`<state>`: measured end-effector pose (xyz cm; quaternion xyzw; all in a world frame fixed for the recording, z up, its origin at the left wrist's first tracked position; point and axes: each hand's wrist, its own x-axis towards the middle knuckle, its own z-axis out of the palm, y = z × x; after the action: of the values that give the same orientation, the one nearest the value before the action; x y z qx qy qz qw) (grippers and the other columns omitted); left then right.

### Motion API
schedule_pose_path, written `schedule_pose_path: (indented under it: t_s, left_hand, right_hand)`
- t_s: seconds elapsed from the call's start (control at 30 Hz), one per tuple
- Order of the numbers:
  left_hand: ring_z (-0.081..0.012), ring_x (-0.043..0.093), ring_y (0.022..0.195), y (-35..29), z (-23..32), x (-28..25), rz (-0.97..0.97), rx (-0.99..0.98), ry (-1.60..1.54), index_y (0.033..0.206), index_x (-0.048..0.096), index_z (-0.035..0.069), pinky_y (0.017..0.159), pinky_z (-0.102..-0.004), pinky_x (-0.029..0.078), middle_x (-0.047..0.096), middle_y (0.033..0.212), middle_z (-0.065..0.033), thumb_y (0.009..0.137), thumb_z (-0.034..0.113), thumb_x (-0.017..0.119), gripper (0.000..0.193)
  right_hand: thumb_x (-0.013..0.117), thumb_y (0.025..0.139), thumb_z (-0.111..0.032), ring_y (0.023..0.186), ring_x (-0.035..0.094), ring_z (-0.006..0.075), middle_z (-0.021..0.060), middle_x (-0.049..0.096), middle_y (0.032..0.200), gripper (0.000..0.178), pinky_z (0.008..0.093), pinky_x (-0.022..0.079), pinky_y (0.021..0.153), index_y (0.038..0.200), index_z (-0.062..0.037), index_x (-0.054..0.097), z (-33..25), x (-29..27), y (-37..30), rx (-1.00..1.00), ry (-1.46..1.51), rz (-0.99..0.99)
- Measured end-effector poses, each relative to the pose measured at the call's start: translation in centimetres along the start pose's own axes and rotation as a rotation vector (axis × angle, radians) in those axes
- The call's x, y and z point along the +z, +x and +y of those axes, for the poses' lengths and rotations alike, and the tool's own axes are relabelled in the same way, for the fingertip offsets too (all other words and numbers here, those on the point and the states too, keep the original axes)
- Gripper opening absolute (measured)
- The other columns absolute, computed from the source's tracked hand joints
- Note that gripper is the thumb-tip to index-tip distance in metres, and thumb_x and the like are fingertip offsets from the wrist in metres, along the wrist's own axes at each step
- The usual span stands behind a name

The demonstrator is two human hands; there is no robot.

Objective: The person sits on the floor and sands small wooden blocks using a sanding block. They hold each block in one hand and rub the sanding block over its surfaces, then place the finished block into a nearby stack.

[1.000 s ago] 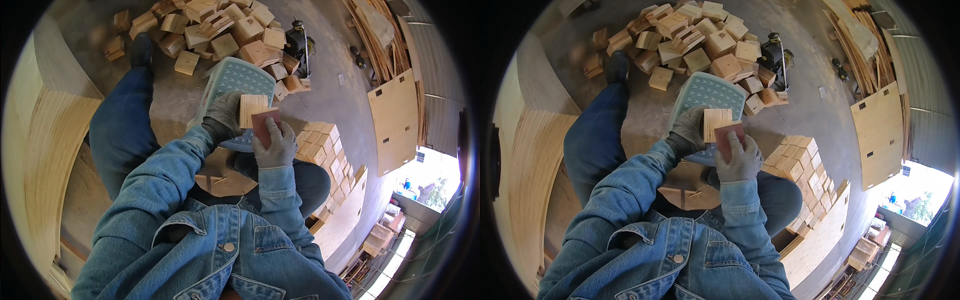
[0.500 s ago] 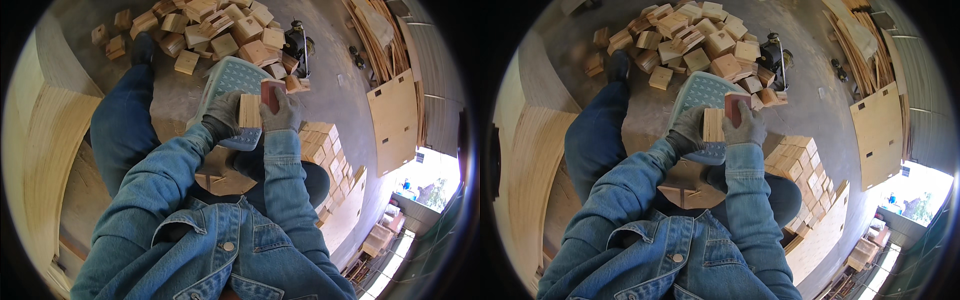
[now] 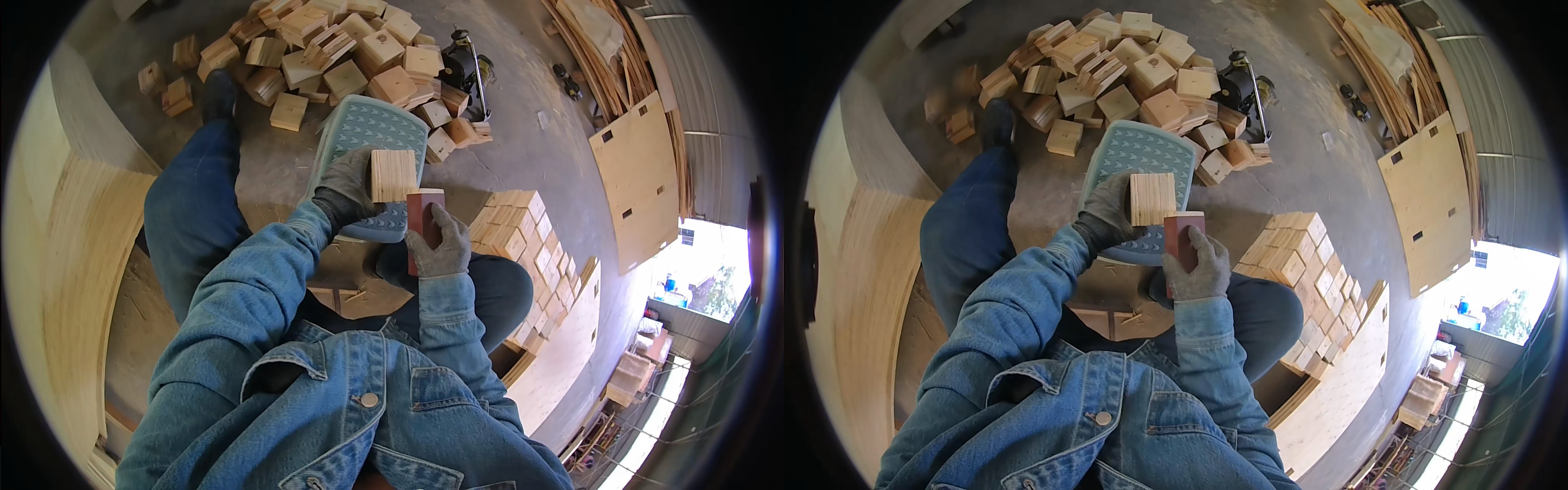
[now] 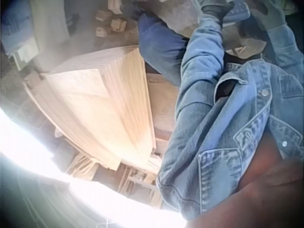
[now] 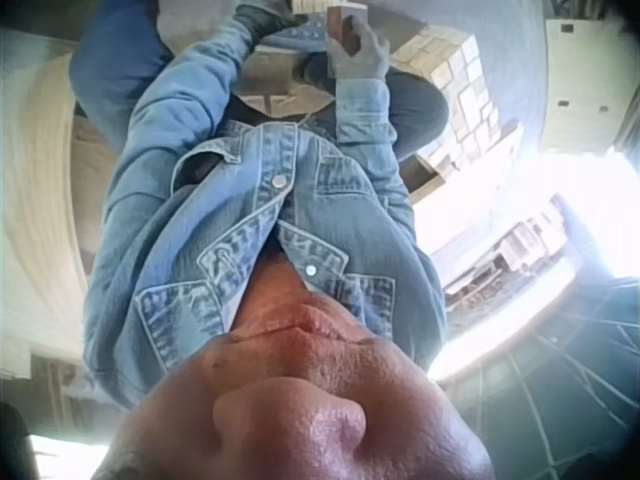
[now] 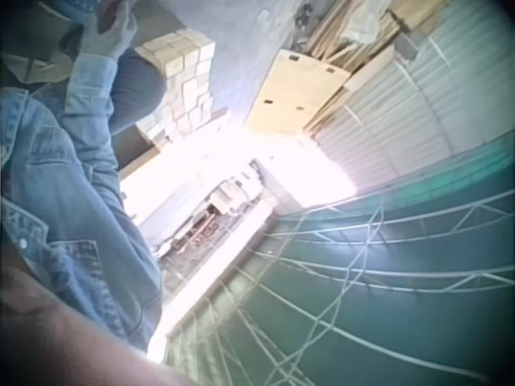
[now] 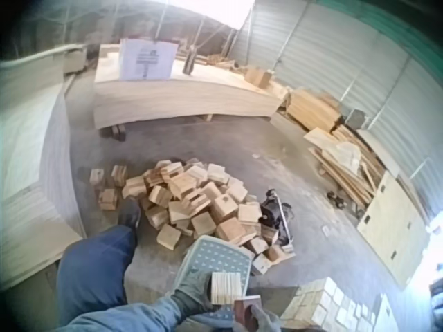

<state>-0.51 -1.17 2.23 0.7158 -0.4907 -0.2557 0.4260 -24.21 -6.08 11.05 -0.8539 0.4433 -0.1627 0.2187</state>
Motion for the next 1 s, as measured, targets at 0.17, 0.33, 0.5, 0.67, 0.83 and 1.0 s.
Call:
schedule_pose_path:
  t_s: [0.17,0.33,0.5,0.67,0.83,1.0]
  left_hand:
    - [-0.0416,0.049,0.140,-1.0,0.1,0.0,0.053,-0.002,0.126,0.156,0.039,0.006,0.120,-0.0480,0.040,0.050,0.148,-0.0238,0.056,0.044,0.098,0.122]
    - [-0.0414,0.044,0.144,-0.9,1.1,-0.9,0.033,0.012,0.134,0.160,0.034,0.007,0.124,-0.0487,0.036,0.046,0.154,-0.0229,0.054,0.060,0.098,0.135]
    - [-0.0412,0.045,0.144,-0.6,0.7,-0.9,0.033,-0.027,0.184,0.159,0.036,0.008,0.122,-0.0495,0.038,0.047,0.153,-0.0224,0.054,0.060,0.099,0.133]
    - [-0.0402,0.046,0.143,-0.1,1.4,-1.0,0.003,-0.088,0.221,0.160,0.035,0.008,0.121,-0.0454,0.041,0.047,0.154,-0.0214,0.053,0.052,0.103,0.133]
    - [-0.0395,0.049,0.140,-0.9,2.1,-1.5,0.024,-0.009,0.187,0.153,0.041,0.007,0.117,-0.0452,0.044,0.049,0.147,-0.0231,0.052,0.049,0.104,0.126]
    - [-0.0400,0.049,0.134,-2.4,2.7,-0.2,0.095,0.080,0.252,0.148,0.042,0.006,0.115,-0.0465,0.045,0.048,0.143,-0.0216,0.051,0.043,0.104,0.121]
  right_hand:
    - [0.095,0.074,-0.022,0.116,0.067,0.0346,0.0201,0.064,0.130,0.069,0.0430,0.056,0.101,0.136,-0.0066,0.069,0.4,-0.1,0.1,0.129,0.154,0.065]
    - [0.094,0.076,-0.022,0.114,0.067,0.0308,0.0192,0.065,0.129,0.070,0.0404,0.055,0.101,0.138,-0.0015,0.067,2.3,-0.1,0.3,0.268,0.412,0.126]
    - [0.094,0.077,-0.022,0.113,0.067,0.0288,0.0186,0.066,0.128,0.070,0.0385,0.054,0.101,0.137,-0.0005,0.067,3.2,0.7,0.2,0.321,0.671,0.160]
    - [0.094,0.074,-0.025,0.110,0.068,0.0301,0.0184,0.066,0.125,0.071,0.0389,0.056,0.099,0.136,-0.0019,0.067,3.5,0.2,-0.1,0.313,0.631,0.180]
    - [0.093,0.072,-0.031,0.112,0.067,0.0326,0.0195,0.068,0.126,0.073,0.0403,0.055,0.102,0.135,-0.0029,0.069,2.5,-0.9,0.0,0.305,0.458,0.134]
    - [0.092,0.073,-0.034,0.116,0.065,0.0329,0.0185,0.071,0.124,0.071,0.0400,0.054,0.103,0.134,-0.0038,0.069,1.9,-1.9,0.2,0.296,0.379,0.080]
